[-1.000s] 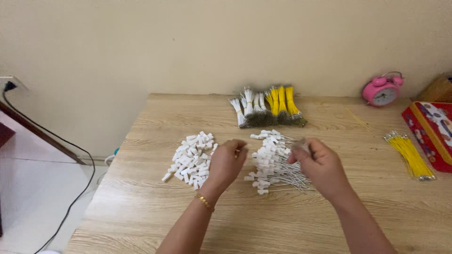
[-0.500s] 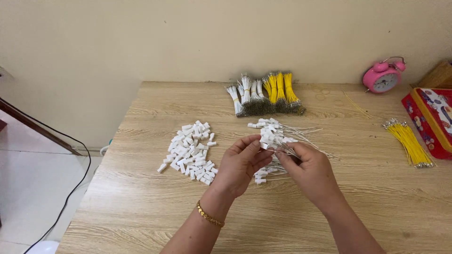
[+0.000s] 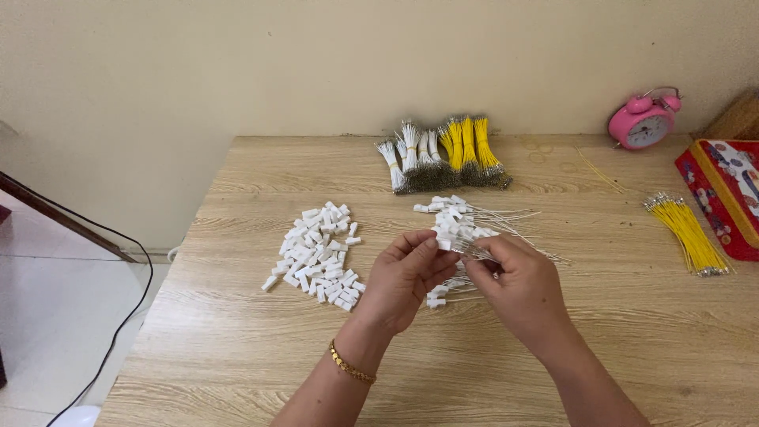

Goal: Sort and bundle small wire components with white and yellow plastic connectors at a workbench.

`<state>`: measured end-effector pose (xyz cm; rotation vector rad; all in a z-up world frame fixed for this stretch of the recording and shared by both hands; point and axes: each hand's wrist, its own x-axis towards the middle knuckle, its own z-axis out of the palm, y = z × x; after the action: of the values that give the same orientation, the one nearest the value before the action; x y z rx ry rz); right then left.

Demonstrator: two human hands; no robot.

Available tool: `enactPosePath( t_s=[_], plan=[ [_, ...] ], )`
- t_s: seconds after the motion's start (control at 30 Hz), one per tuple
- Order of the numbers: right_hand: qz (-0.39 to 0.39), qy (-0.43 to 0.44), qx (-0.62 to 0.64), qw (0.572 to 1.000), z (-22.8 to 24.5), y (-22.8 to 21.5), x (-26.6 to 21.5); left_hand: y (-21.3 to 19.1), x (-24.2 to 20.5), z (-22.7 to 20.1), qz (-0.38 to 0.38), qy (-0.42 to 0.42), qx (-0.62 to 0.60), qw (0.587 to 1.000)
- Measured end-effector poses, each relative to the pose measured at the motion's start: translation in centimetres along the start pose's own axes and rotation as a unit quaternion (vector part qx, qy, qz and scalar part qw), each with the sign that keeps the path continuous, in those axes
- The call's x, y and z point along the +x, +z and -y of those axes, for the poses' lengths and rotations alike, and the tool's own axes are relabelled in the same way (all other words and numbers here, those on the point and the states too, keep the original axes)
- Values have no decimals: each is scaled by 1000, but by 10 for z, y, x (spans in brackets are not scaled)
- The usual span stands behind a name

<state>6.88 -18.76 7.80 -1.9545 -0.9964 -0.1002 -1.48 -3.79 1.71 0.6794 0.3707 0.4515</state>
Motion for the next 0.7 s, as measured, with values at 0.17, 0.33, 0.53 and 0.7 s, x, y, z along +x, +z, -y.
enactPosePath(
  t_s=[0.17, 0.33, 0.53, 0.7],
  plan=[
    [30, -23, -21, 999, -11, 1, 2, 5, -3, 3, 1, 3, 29, 1000],
    [65, -26, 9, 998, -15, 4, 2, 5, -4, -2, -3, 2, 46, 999],
    [82, 33, 5, 996, -14, 4, -1, 3, -4, 0, -4, 3, 67, 998],
    [63, -16, -11, 998, -18, 8, 2, 4, 0, 6, -36, 12, 85, 996]
  ],
)
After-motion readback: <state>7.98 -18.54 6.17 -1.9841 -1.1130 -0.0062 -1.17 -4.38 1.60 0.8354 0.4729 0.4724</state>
